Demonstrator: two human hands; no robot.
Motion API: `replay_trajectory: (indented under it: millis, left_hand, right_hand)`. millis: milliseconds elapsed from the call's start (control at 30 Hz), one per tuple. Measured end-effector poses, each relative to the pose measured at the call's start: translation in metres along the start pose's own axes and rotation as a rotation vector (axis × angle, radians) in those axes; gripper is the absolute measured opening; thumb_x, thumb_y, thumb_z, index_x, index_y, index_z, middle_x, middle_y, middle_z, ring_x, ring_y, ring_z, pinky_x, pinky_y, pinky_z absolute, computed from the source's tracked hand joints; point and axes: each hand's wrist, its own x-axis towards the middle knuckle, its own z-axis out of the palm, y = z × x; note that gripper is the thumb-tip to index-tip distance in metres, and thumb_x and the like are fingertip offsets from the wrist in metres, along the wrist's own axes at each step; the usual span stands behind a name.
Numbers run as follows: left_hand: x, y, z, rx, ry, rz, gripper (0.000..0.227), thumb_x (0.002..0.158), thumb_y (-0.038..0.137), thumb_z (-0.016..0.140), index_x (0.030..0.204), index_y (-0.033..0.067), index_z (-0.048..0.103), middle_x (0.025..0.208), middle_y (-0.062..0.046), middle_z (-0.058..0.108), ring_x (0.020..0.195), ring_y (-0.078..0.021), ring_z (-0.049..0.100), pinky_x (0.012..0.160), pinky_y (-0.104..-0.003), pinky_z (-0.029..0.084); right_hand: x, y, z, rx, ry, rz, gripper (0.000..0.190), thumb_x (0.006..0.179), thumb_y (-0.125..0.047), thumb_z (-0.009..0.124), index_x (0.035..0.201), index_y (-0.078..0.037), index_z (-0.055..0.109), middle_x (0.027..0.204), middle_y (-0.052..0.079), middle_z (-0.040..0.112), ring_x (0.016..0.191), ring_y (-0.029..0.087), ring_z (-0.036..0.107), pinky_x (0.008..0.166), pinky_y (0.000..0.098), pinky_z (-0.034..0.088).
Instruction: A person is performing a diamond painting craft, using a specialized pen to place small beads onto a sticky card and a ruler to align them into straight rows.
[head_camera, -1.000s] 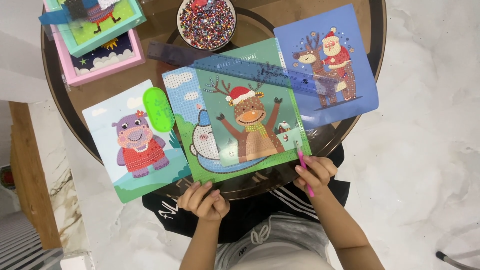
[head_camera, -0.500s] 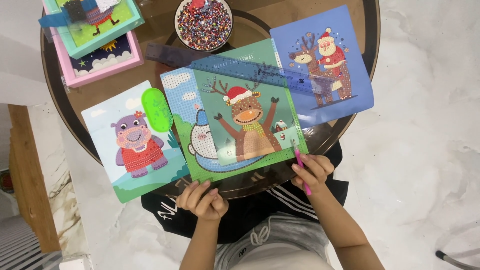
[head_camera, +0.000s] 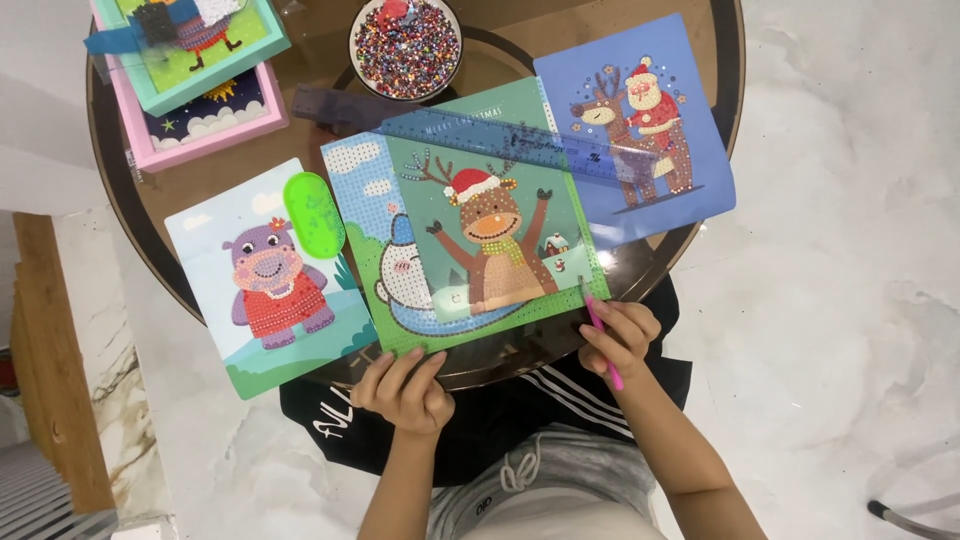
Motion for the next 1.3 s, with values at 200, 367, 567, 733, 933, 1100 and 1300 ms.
replay_trajectory:
  millis: [200,367,567,733,933,1100,1300]
  left_hand:
    - [0.008,0.003,-0.001,-0.02,-0.021,-0.004,0.041,0.095,0.016,0.034,0.089,0.0237,0.073,0.094,-0.001,0.065,0.095,-0.0226,0.054,0.096,-0.036,0.043]
    - [0.008,0.004,-0.001,-0.045,0.0,-0.007,0.042,0.096,0.016,0.034,0.09,0.022,0.075,0.096,-0.003,0.064,0.097,-0.0234,0.054,0.097,-0.037,0.042]
    - [0.009,0.006,-0.002,-0.035,-0.018,-0.049,0.038,0.093,0.014,0.035,0.093,0.0218,0.073,0.1,-0.002,0.063,0.101,-0.024,0.053,0.097,-0.038,0.041]
    - [0.013,0.008,-0.004,-0.034,-0.029,-0.071,0.032,0.09,0.013,0.04,0.094,0.0194,0.071,0.104,-0.002,0.062,0.105,-0.0258,0.052,0.098,-0.039,0.041]
    - [0.023,0.012,-0.01,-0.03,-0.067,-0.07,0.03,0.09,0.014,0.04,0.104,0.0185,0.067,0.11,-0.003,0.061,0.109,-0.0276,0.053,0.089,-0.037,0.039]
    - [0.024,0.013,-0.011,-0.024,-0.076,-0.072,0.029,0.091,0.016,0.039,0.106,0.0165,0.064,0.113,-0.004,0.061,0.109,-0.0288,0.054,0.084,-0.037,0.038]
    - [0.016,0.009,-0.01,0.005,-0.096,-0.087,0.031,0.091,0.018,0.038,0.107,0.0197,0.065,0.117,-0.003,0.06,0.112,-0.0283,0.051,0.083,-0.035,0.035]
  right_hand:
    - [0.014,0.001,0.005,0.074,0.027,-0.018,0.057,0.098,-0.055,0.031,0.076,-0.015,0.066,0.075,0.019,0.069,0.064,0.027,0.052,0.051,0.0316,0.046]
    - [0.034,-0.002,0.009,0.124,0.019,-0.026,0.059,0.098,-0.054,0.029,0.073,-0.014,0.064,0.074,0.019,0.069,0.063,0.027,0.054,0.051,0.0317,0.046]
    - [0.053,-0.01,0.012,0.144,-0.045,0.031,0.054,0.1,-0.049,0.029,0.08,-0.013,0.065,0.081,0.018,0.071,0.075,0.03,0.057,0.069,0.036,0.046]
    - [0.066,-0.016,0.014,0.114,-0.058,0.045,0.053,0.101,-0.048,0.028,0.084,-0.011,0.063,0.085,0.019,0.071,0.078,0.03,0.057,0.074,0.0378,0.045]
    - [0.073,-0.016,0.012,0.142,-0.123,0.048,0.052,0.101,-0.046,0.025,0.09,-0.009,0.06,0.093,0.02,0.07,0.078,0.031,0.058,0.069,0.0374,0.046]
    - [0.072,-0.016,0.012,0.155,-0.133,0.049,0.052,0.101,-0.046,0.025,0.091,-0.009,0.06,0.093,0.021,0.07,0.078,0.031,0.057,0.068,0.0372,0.046]
    - [0.064,-0.015,0.012,0.15,-0.106,0.064,0.052,0.1,-0.047,0.025,0.087,-0.01,0.059,0.088,0.021,0.07,0.073,0.03,0.055,0.065,0.0366,0.046]
